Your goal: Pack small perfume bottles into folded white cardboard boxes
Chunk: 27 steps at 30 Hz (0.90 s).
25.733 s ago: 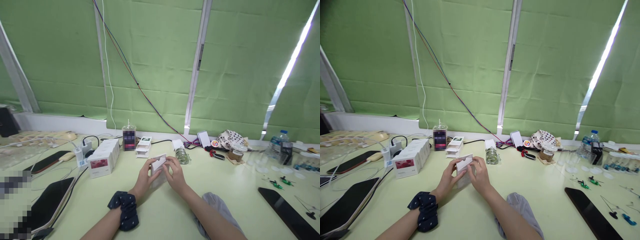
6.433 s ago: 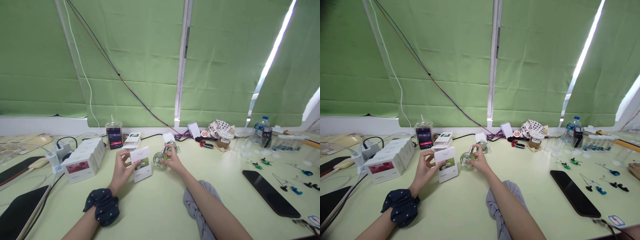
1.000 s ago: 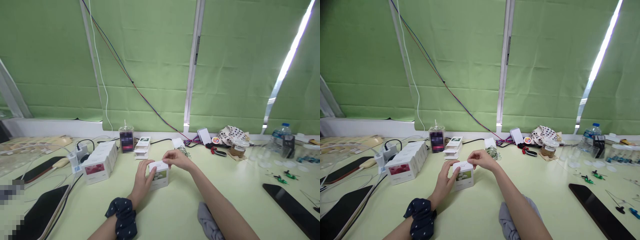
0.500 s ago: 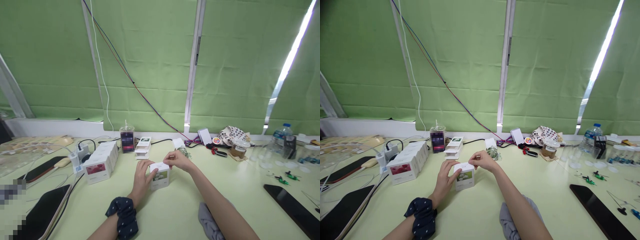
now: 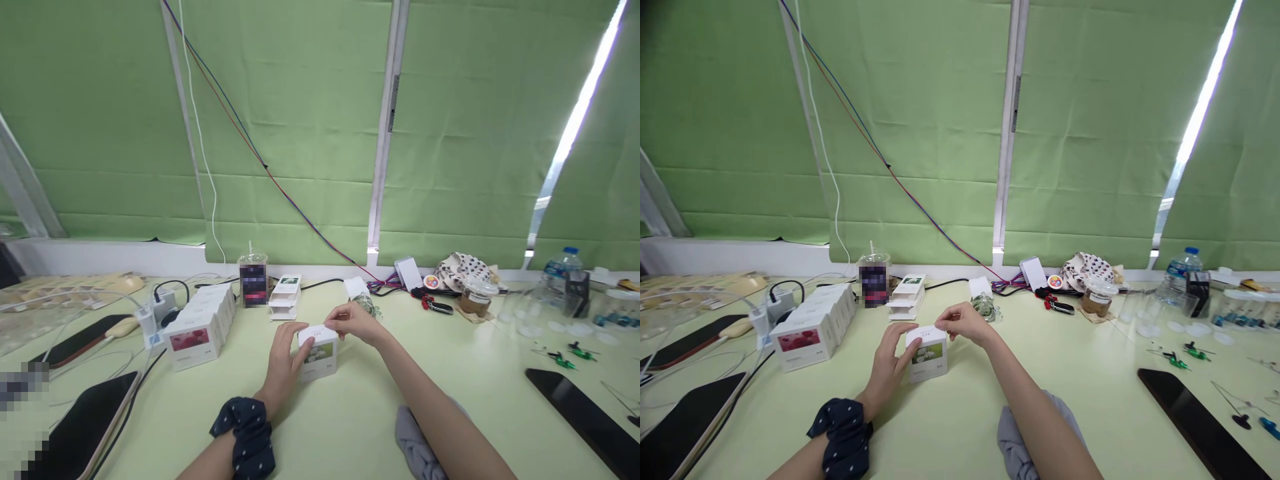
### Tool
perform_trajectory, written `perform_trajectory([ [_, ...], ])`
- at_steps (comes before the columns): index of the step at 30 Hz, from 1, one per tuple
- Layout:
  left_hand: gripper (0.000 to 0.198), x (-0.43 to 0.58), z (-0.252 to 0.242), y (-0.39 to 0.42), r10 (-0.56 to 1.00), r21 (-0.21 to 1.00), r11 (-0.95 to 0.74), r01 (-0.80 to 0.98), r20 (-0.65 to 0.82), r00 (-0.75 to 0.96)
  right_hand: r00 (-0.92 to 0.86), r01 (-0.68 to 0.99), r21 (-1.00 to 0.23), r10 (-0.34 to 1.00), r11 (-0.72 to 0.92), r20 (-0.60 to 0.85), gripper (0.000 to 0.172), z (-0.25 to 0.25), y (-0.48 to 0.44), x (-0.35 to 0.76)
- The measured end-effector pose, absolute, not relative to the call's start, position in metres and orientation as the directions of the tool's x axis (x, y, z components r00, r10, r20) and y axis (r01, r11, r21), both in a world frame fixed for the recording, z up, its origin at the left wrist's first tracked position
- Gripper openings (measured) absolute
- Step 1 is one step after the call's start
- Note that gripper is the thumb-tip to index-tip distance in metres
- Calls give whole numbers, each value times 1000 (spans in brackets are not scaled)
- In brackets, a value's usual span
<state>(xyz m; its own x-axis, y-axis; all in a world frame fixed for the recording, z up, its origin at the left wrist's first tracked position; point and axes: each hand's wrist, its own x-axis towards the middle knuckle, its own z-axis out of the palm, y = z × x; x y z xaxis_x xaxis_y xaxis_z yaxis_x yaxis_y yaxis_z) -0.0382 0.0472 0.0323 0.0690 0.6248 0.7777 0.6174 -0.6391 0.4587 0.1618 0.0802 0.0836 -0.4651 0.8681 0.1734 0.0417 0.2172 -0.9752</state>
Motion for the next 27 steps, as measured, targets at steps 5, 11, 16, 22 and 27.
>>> perform_trajectory([
  [5,20,-38,33,48,634,460,-633,623,770,75,-422,-4,-996,902,91,84,36,82,81,159],
  [11,20,-39,31,50,640,455,-621,638,765,77,-365,-23,-1000,931,16,23,34,81,82,156],
  [16,20,-39,31,49,630,439,-632,639,771,92,-337,-72,-991,938,-112,-82,29,78,83,152],
  [22,22,-38,28,48,667,480,-667,570,726,169,-369,-152,-946,904,-287,-215,23,72,89,149],
  [27,29,-37,22,49,778,622,-607,494,593,208,-441,-195,-926,872,-322,-211,27,65,91,150],
])
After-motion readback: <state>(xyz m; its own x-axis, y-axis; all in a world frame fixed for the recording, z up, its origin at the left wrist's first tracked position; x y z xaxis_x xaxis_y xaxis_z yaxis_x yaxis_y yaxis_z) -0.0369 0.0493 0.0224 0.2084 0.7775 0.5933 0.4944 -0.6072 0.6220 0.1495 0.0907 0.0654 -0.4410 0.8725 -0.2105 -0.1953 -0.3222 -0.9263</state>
